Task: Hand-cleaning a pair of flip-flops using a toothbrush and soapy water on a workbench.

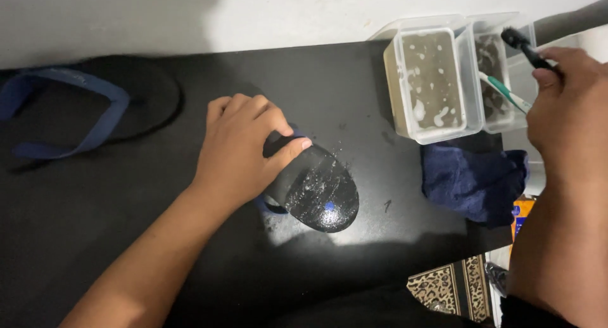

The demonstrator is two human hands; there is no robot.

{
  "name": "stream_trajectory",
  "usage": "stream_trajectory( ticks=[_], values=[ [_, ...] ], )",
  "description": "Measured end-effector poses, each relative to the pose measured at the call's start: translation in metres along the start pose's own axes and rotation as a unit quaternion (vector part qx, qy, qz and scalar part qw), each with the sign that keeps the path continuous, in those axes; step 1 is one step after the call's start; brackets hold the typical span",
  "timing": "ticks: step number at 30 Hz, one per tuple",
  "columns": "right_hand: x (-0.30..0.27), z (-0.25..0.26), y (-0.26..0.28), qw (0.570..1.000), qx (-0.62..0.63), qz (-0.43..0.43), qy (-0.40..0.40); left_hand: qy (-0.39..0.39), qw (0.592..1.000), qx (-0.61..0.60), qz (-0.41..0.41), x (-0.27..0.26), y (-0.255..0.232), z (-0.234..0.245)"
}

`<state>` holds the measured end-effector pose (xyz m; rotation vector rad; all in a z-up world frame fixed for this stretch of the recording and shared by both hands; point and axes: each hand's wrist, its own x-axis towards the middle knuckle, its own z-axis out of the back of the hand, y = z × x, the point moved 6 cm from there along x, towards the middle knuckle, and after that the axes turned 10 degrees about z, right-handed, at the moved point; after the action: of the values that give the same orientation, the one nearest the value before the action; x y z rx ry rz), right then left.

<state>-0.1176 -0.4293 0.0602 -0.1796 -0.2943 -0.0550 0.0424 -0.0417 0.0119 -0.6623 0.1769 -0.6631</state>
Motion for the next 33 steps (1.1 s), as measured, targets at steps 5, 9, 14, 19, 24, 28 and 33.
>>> stream_trajectory(
  ticks=[5, 9, 14, 19, 24, 28, 33],
  values=[
    [0.001, 0.012, 0.011, 0.990, 0.137, 0.014, -0.030, 0.005, 1.000, -0.004, 0.009, 0.002, 0.002, 0.002],
    [0.025, 0.038, 0.071, 0.996, 0.065, 0.058, 0.007, -0.003, 1.000, -0.002, 0.003, 0.000, 0.002, 0.001],
    [0.025, 0.016, 0.092, 0.987, -0.119, 0.083, 0.072, 0.006, 1.000, 0.000, 0.010, 0.001, 0.001, 0.002],
    [0.033, 0.032, 0.100, 0.992, 0.044, 0.070, 0.093, 0.003, 1.000, -0.005, 0.003, 0.001, 0.004, 0.002],
    [0.018, 0.031, 0.088, 0.988, -0.103, 0.095, 0.065, -0.001, 1.000, -0.005, -0.003, 0.000, 0.001, 0.003],
    [0.004, 0.024, 0.082, 0.965, -0.237, 0.109, -0.012, -0.011, 1.000, -0.006, -0.005, 0.000, 0.002, 0.003],
    [0.005, 0.019, 0.084, 0.964, -0.246, 0.098, -0.013, -0.009, 1.000, -0.003, -0.001, 0.000, 0.006, 0.001]
  ],
)
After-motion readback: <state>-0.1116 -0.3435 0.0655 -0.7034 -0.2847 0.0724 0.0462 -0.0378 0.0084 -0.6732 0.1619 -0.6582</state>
